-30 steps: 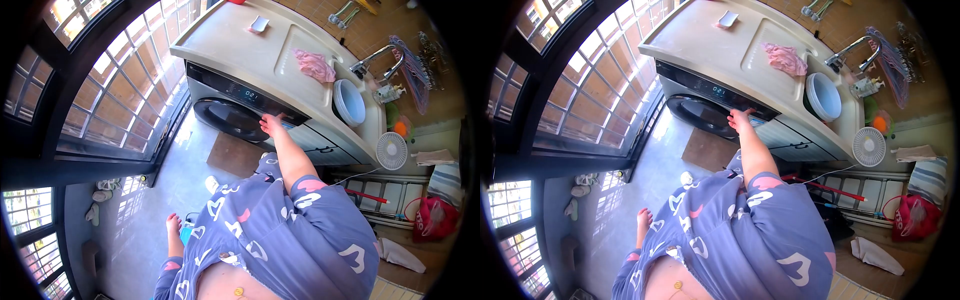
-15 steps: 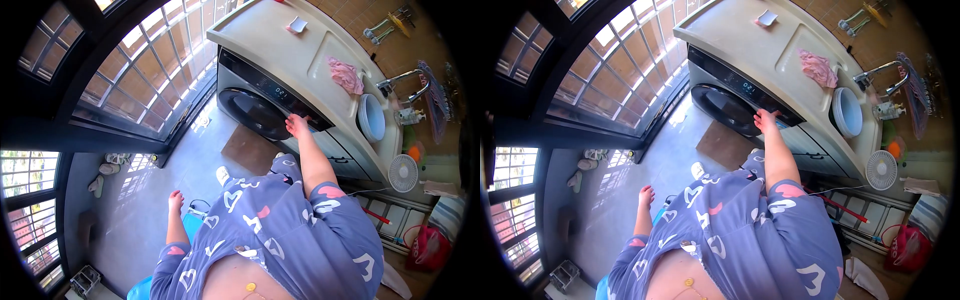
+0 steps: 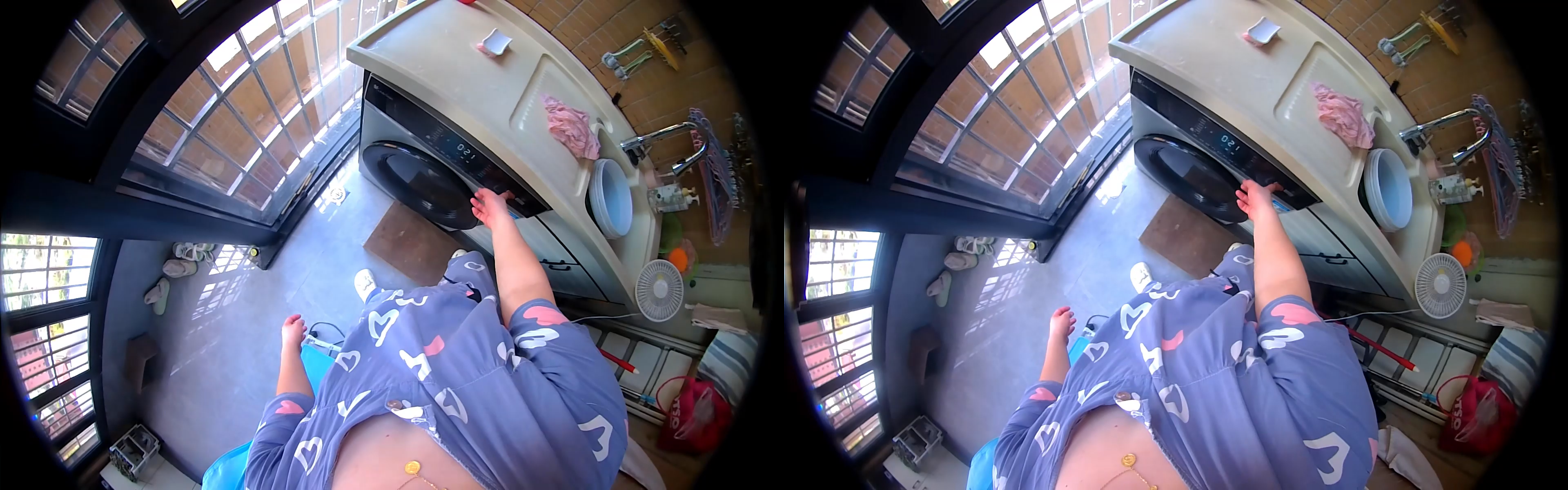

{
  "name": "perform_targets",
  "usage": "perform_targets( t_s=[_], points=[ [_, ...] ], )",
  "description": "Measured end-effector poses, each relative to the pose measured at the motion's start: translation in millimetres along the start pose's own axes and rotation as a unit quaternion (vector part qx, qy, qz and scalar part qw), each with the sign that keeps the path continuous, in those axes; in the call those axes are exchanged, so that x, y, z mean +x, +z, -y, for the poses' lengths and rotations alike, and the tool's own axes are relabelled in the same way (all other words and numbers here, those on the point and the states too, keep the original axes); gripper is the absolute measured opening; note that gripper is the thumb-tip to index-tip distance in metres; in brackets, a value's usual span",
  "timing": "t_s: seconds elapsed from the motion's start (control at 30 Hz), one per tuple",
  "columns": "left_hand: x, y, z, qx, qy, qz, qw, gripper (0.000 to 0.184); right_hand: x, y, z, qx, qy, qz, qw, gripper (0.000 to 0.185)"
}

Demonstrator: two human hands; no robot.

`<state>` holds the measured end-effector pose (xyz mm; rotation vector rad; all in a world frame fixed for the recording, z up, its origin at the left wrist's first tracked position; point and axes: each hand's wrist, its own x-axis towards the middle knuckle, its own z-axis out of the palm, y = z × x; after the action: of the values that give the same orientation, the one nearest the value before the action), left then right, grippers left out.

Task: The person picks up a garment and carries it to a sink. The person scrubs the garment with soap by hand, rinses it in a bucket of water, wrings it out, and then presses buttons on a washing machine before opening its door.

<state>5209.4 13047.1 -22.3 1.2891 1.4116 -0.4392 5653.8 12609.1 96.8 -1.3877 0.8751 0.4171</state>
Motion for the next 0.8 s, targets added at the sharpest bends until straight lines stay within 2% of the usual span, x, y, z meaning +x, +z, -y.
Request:
perform_targets(
  t_s=[0.2,0.27,0.63,0.8],
  points=[
    [3.2,2.2,-3.6,-0.004,0.014,0.012,1.000,0.038,-8.9,3.2,4.5,0.014,-0.006,-0.026,1.000,0.054],
    [4.5,1.9,-4.0,0.003,0.020,0.006,1.000,0.037,-3.1,-0.6,3.1,0.003,-0.002,0.006,1.000,0.052],
    [0.8,2.6,-3.3,0.003,0.011,0.004,1.000,0.037,7.8,-5.0,-1.6,-0.012,0.002,0.015,1.000,0.034],
    [0.7,6.2,-1.4,-0.005,0.010,0.005,1.000,0.038,3.4,-2.9,0.3,-0.017,0.001,0.008,1.000,0.035]
  ],
)
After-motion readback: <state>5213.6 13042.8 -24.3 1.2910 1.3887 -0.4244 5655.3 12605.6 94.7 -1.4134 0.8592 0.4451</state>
